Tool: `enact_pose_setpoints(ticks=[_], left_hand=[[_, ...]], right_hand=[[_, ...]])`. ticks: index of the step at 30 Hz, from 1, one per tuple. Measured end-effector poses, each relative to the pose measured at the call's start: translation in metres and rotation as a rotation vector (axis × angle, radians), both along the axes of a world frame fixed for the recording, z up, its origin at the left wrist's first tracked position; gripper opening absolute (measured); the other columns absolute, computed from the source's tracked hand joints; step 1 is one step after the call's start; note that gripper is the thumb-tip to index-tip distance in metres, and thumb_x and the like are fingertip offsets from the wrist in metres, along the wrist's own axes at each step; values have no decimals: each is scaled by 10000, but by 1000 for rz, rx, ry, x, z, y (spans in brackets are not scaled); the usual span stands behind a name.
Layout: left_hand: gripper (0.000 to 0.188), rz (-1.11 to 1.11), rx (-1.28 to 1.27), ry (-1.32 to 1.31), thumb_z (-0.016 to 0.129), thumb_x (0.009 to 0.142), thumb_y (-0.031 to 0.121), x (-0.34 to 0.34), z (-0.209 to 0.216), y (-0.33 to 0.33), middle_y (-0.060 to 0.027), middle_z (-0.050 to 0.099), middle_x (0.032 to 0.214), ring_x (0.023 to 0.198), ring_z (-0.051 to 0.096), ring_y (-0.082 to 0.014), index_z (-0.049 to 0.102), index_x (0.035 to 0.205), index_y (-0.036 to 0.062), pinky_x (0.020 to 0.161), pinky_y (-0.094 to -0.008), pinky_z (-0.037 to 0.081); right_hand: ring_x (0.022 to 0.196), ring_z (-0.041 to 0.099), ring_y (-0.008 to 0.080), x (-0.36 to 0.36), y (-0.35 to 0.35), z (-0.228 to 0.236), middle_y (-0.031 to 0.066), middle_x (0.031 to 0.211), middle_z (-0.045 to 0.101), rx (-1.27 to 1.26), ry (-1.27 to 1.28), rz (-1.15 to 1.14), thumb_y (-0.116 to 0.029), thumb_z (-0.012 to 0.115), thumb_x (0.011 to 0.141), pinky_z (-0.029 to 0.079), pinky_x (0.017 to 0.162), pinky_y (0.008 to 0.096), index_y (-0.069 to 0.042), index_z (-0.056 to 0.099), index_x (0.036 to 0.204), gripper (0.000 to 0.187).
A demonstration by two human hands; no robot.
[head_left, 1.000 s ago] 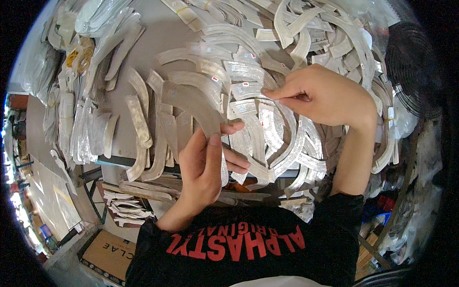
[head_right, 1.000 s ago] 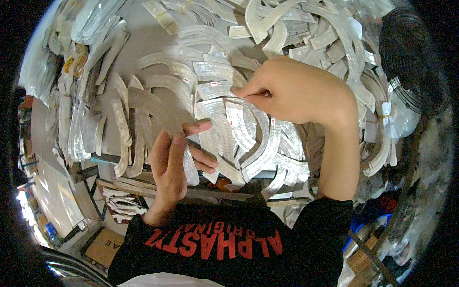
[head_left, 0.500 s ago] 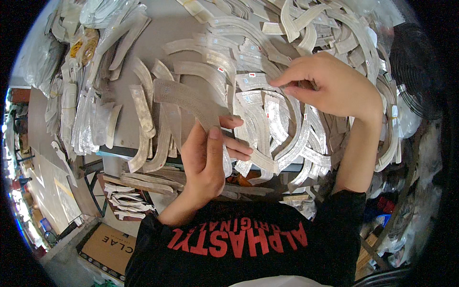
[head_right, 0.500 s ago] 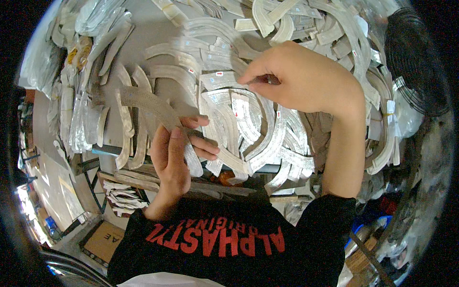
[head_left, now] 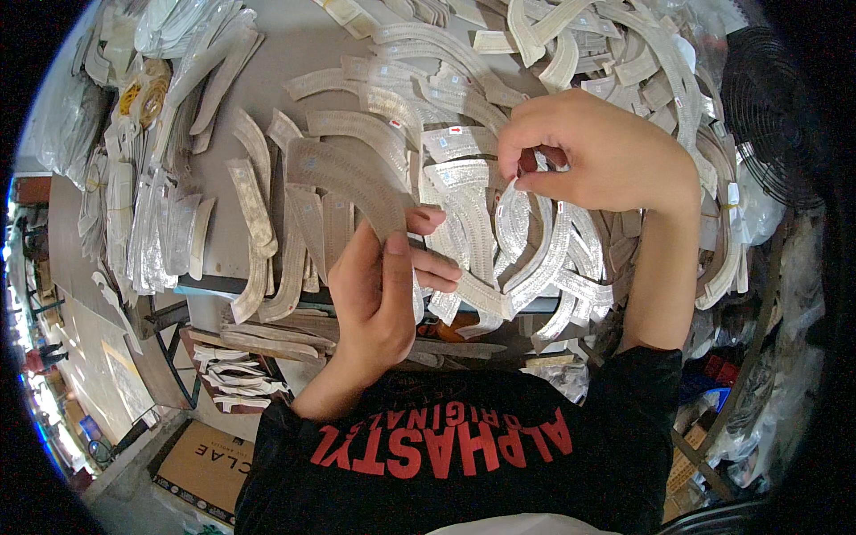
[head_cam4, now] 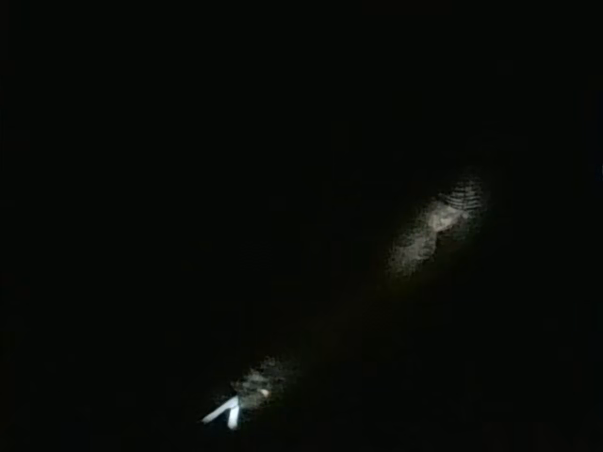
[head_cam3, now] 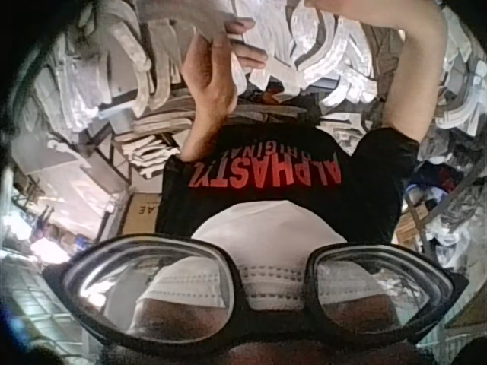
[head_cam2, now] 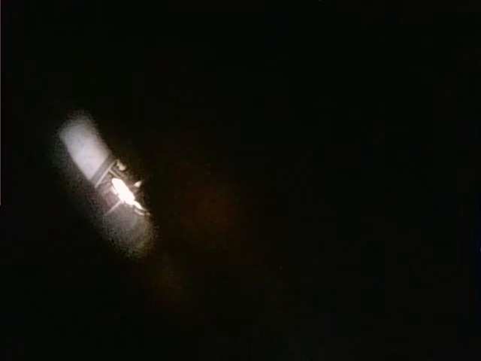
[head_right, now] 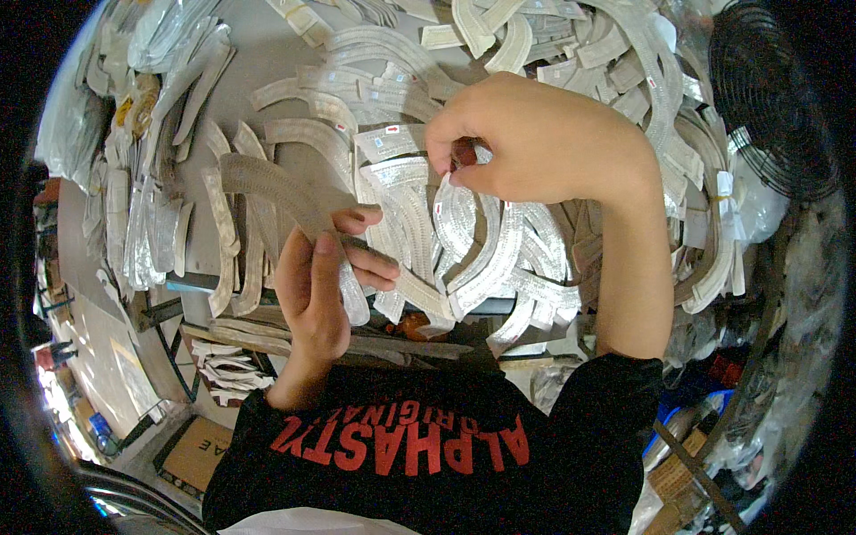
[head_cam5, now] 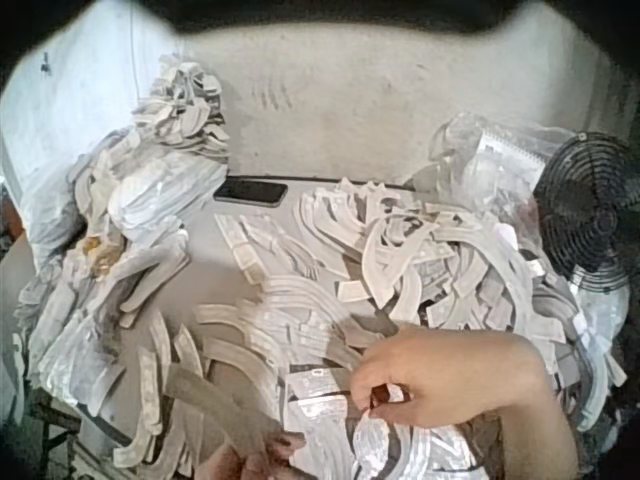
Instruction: The person sorts and stacks white fabric strips on a table. They pick up strips, separate them, and place them into neat piles. The person occasionally adjusts the pile and continues handling the strips.
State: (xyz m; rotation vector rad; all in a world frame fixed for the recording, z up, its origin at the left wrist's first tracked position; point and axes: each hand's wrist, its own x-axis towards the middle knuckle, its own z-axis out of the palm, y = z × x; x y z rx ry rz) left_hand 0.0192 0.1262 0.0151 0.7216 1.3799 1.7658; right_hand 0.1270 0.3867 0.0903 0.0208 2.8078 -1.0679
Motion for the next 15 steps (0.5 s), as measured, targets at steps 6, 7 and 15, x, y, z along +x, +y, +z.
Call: enact_pose_setpoints(ticks=[6, 7, 15], left_hand=[[292, -11, 2, 8, 351, 1156, 104, -1, 0, -1, -267, 629, 1365, 832, 777, -239, 511, 1280, -106, 694, -326, 666], [293, -14, -4, 9, 350, 1156, 106, -1, 1, 0, -271, 625, 1377, 835, 778, -239, 508, 1282, -106, 695, -326, 667], [311, 17, -45, 21, 366, 1162, 195, 2, 2, 2, -360, 614, 1393, 762, 771, -259, 526, 1254, -55, 640, -330, 651]], right_hand=[[856, 655, 238, 2, -2, 7, 73, 959, 663, 5, 41, 63, -52, 793, 854, 524, 716, 364, -57, 697, 1037, 207], [883, 651, 252, 1, -6, 6, 80, 981, 657, 36, 74, 15, -61, 799, 853, 523, 739, 377, -67, 694, 1065, 237], [999, 614, 341, -12, -17, -22, 120, 1037, 589, 129, 221, -38, -91, 830, 810, 489, 841, 428, -63, 649, 1093, 338]])
